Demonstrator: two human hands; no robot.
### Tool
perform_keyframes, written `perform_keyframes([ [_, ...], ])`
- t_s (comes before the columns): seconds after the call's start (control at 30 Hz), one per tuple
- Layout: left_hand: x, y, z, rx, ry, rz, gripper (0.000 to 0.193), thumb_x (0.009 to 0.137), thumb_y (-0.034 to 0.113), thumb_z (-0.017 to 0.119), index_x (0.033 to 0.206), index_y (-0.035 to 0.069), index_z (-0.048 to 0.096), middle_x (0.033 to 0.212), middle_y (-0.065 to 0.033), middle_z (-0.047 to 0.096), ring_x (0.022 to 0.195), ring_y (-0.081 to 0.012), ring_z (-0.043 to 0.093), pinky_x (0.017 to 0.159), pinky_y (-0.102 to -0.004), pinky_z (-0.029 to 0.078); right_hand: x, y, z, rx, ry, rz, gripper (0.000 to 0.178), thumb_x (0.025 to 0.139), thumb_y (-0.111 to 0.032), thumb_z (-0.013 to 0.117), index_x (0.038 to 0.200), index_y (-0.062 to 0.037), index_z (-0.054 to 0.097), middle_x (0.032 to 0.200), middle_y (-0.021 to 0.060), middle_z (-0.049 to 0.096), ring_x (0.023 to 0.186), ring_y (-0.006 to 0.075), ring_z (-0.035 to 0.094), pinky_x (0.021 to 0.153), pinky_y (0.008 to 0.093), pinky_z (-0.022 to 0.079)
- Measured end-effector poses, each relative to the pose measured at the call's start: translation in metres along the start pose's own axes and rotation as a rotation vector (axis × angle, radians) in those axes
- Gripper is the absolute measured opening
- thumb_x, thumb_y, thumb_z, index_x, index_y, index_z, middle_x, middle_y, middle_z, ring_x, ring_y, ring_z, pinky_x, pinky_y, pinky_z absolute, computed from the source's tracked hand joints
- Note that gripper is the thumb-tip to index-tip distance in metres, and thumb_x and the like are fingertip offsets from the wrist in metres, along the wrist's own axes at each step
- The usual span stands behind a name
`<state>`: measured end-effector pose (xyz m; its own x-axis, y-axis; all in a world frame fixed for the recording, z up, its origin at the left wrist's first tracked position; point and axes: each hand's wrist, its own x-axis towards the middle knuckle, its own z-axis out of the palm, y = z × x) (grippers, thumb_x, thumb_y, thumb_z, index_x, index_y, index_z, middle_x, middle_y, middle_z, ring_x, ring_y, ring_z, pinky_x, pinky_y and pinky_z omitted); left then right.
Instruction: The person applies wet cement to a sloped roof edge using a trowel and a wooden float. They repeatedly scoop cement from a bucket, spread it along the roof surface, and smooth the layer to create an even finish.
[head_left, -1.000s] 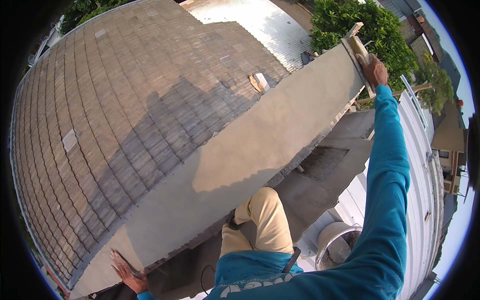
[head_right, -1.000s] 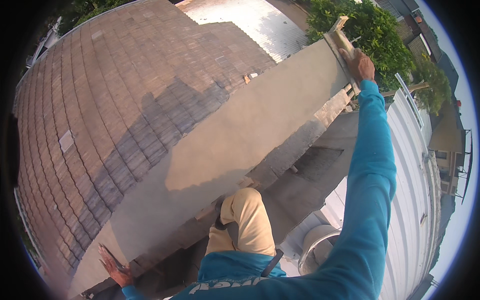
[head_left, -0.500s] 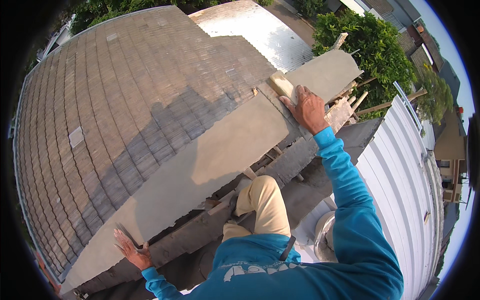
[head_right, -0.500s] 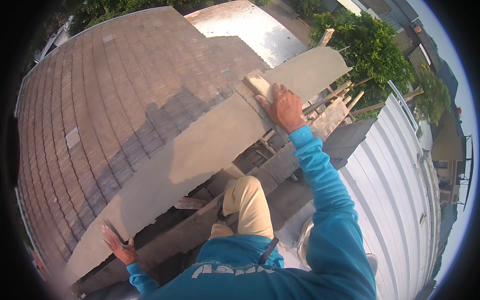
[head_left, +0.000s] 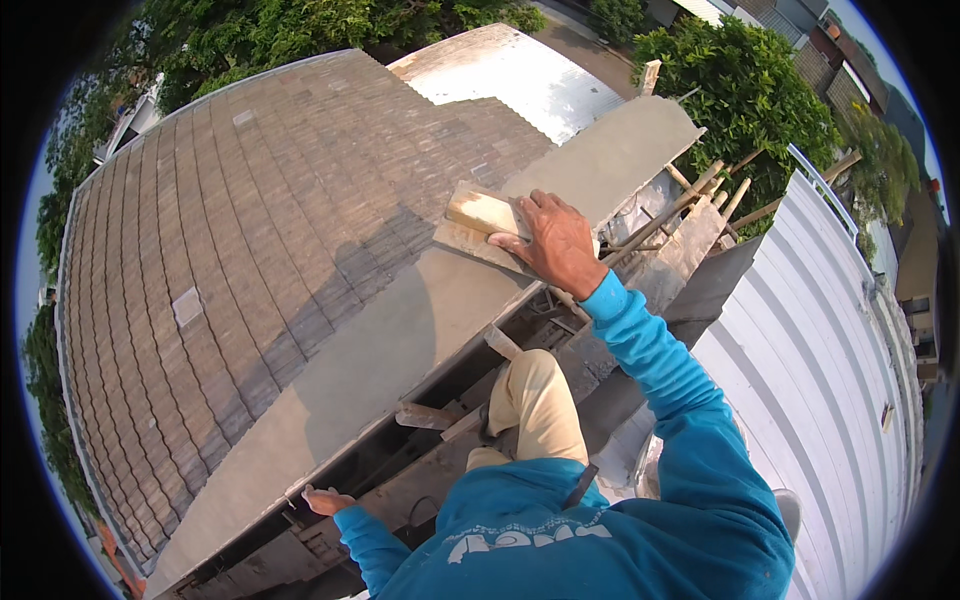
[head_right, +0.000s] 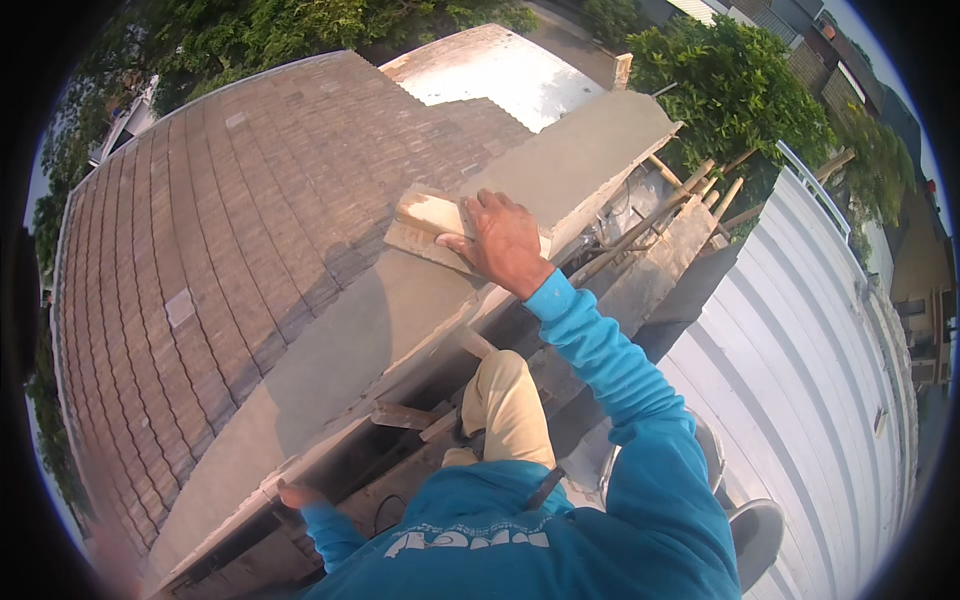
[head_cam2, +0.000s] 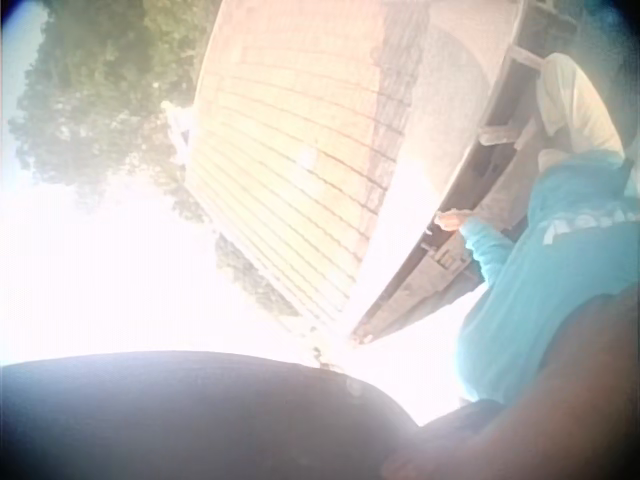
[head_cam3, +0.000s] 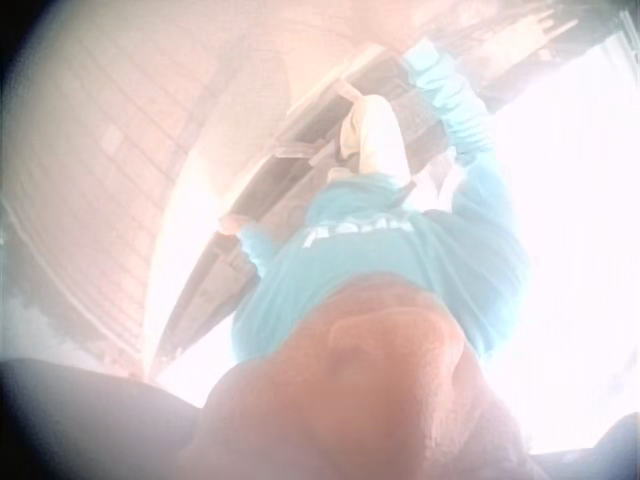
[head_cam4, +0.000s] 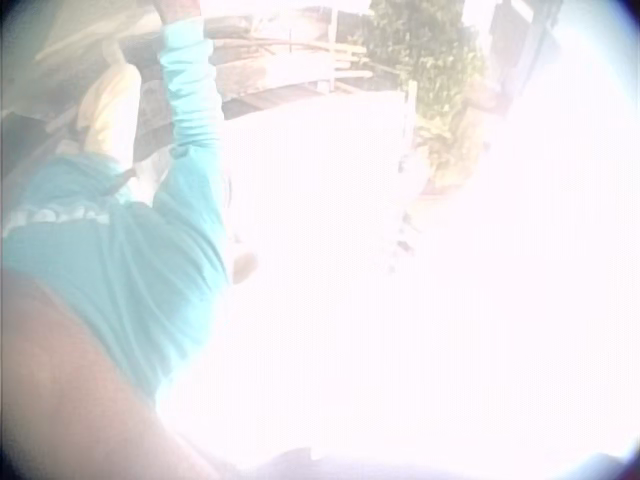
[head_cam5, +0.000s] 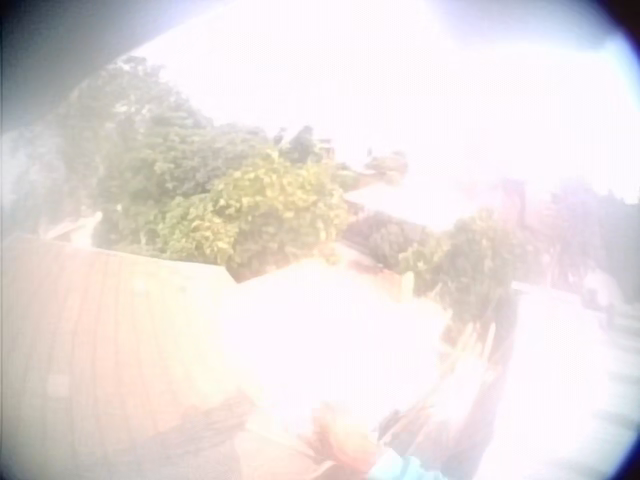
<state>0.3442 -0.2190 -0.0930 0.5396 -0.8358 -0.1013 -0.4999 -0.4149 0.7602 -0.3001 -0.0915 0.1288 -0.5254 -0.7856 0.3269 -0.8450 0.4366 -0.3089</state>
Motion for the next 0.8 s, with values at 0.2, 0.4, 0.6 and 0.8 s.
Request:
perform_keyframes([
  [0.2,0.069,-0.049,0.043,-0.068,0.189,-0.167,0.055,0.099,0.043,0.039,0.138,0.005,0.045,0.130,-0.0095,0.059,0.118,-0.0272,0.057,0.097,-0.0448,0.048,0.054,0.255,-0.036,-0.287,0.209,0.399,0.067,0.088,-0.061,0.058,0.117,-0.0001,0.063,0.111,0.0189,0.065,0.101,0.0361,0.064,0.087,0.0424,0.051],
  [0.4,-0.009,0.071,0.083,-0.101,0.351,-0.330,0.054,0.096,0.046,0.051,0.130,0.004,0.047,0.131,-0.0095,0.057,0.118,-0.0306,0.056,0.095,-0.0442,0.050,0.062,0.405,-0.046,-0.499,0.181,0.537,0.075,0.087,-0.069,0.051,0.123,-0.0027,0.059,0.122,0.0192,0.061,0.114,0.0373,0.058,0.095,0.0463,0.048],
  [0.6,-0.016,0.073,0.073,0.079,0.450,-0.263,0.052,0.094,0.043,0.054,0.128,0.004,0.047,0.129,-0.0106,0.057,0.116,-0.0304,0.058,0.093,-0.0445,0.051,0.107,0.389,-0.019,-0.475,-0.006,0.635,0.078,0.090,-0.072,0.041,0.114,-0.0012,0.060,0.116,0.0250,0.064,0.109,0.0421,0.060,0.092,0.0499,0.047],
  [0.8,-0.015,0.061,0.079,0.174,0.419,-0.184,0.051,0.093,0.040,0.058,0.127,0.004,0.048,0.127,-0.0117,0.057,0.114,-0.0303,0.059,0.090,-0.0448,0.053,0.111,0.299,-0.007,-0.604,-0.177,0.578,0.083,0.087,-0.073,0.042,0.124,-0.0017,0.061,0.117,0.0254,0.064,0.110,0.0403,0.062,0.094,0.0466,0.049],
])
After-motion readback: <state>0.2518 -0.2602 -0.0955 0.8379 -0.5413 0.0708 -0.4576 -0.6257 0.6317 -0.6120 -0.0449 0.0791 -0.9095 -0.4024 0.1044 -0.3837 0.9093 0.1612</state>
